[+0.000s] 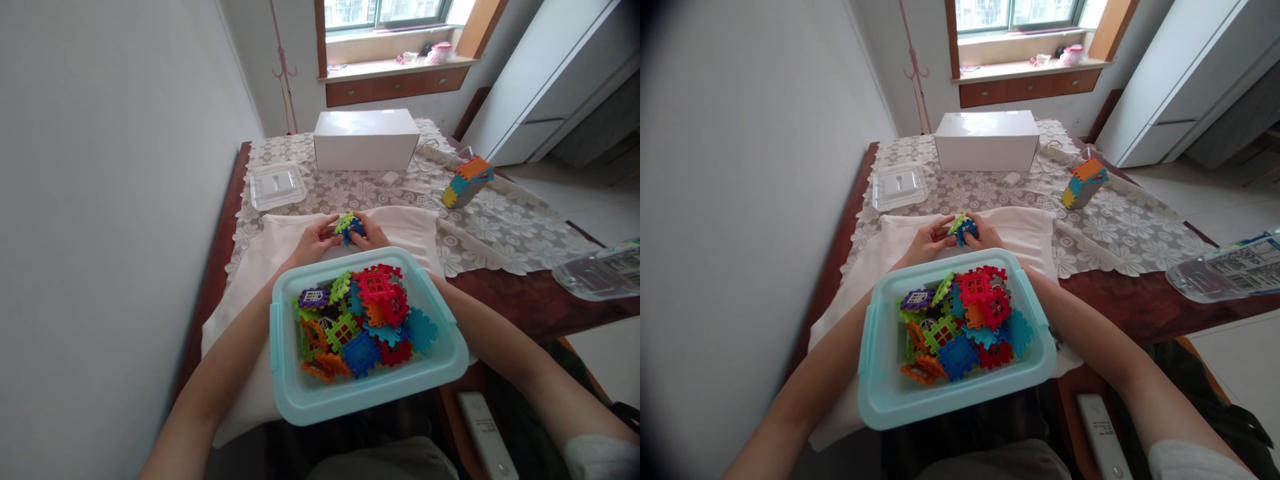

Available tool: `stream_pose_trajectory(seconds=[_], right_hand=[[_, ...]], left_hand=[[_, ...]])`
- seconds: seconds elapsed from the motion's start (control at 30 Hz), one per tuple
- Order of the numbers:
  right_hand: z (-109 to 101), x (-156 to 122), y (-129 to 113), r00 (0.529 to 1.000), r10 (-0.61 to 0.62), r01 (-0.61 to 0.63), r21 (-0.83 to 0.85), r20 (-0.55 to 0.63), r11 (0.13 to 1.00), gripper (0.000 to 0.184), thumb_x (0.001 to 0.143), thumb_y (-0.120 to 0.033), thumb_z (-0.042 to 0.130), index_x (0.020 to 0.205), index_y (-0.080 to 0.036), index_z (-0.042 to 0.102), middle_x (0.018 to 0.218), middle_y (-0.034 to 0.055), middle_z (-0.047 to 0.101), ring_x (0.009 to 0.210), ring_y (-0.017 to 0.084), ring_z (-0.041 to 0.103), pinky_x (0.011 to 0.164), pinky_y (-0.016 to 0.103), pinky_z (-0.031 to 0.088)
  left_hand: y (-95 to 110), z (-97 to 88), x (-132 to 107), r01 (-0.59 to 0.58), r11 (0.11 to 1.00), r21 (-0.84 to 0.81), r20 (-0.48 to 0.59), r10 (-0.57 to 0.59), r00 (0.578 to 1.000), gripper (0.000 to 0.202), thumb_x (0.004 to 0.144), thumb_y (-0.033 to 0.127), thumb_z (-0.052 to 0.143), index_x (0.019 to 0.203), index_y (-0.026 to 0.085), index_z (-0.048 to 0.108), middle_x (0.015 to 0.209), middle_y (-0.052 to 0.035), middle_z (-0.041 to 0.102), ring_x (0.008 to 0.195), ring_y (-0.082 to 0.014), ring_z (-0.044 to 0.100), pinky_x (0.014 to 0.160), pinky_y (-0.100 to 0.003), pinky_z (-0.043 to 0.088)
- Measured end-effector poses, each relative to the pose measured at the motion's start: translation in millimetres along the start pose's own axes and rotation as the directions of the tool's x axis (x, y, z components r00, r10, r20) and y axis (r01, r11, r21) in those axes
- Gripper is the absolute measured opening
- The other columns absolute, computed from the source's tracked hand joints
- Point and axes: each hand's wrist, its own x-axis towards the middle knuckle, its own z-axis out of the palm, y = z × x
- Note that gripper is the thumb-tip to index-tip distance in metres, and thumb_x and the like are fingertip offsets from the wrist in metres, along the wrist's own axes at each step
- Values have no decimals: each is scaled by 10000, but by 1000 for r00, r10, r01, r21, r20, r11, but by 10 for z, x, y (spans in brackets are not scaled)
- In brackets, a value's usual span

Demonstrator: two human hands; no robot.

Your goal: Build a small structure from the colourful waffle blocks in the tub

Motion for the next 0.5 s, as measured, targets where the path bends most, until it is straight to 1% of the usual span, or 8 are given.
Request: stream_pose_trajectory(seconds=[0.07,0.17,0.23,0.33,0.5], right_hand=[[26,48,-34,999,-22,21,-13,-41,1000,711,900,-701,916,1487,-315,808,1417,155,872,1442,519,723,1238,691,630],[24,125,-69,1000,-24,24,-4,-10,1000,629,849,-754,955,1246,-280,837,1284,174,894,1288,485,779,1161,660,664],[2,149,-80,1000,-17,17,2,7,1000,615,833,-801,963,1127,-279,821,1182,168,892,1214,470,789,1105,648,680],[-22,141,-88,1000,-12,11,17,22,1000,634,817,-842,970,1055,-279,803,1125,156,883,1141,450,789,1049,631,688],[2,114,-88,1000,0,-1,52,20,999,637,787,-831,1003,1020,-271,810,1094,139,879,1103,425,785,992,575,687]], left_hand=[[16,-5,-6,5,1000,16,30,-6,1000,868,776,492,1182,1518,215,826,1401,-176,915,1285,-357,887,1184,-521,688],[67,16,-18,-20,1000,23,41,19,999,892,737,533,1201,1487,212,839,1444,-188,902,1314,-367,883,1171,-508,691],[102,36,-24,-40,999,30,51,38,998,843,734,563,1200,1429,216,872,1469,-182,897,1367,-384,867,1193,-512,683],[133,55,-32,-53,998,43,62,51,997,743,753,575,1190,1344,224,909,1466,-166,900,1398,-394,857,1219,-524,677],[127,93,-39,-69,997,41,10,69,998,707,731,614,1193,1250,220,920,1399,-163,916,1315,-390,887,1221,-546,681]])
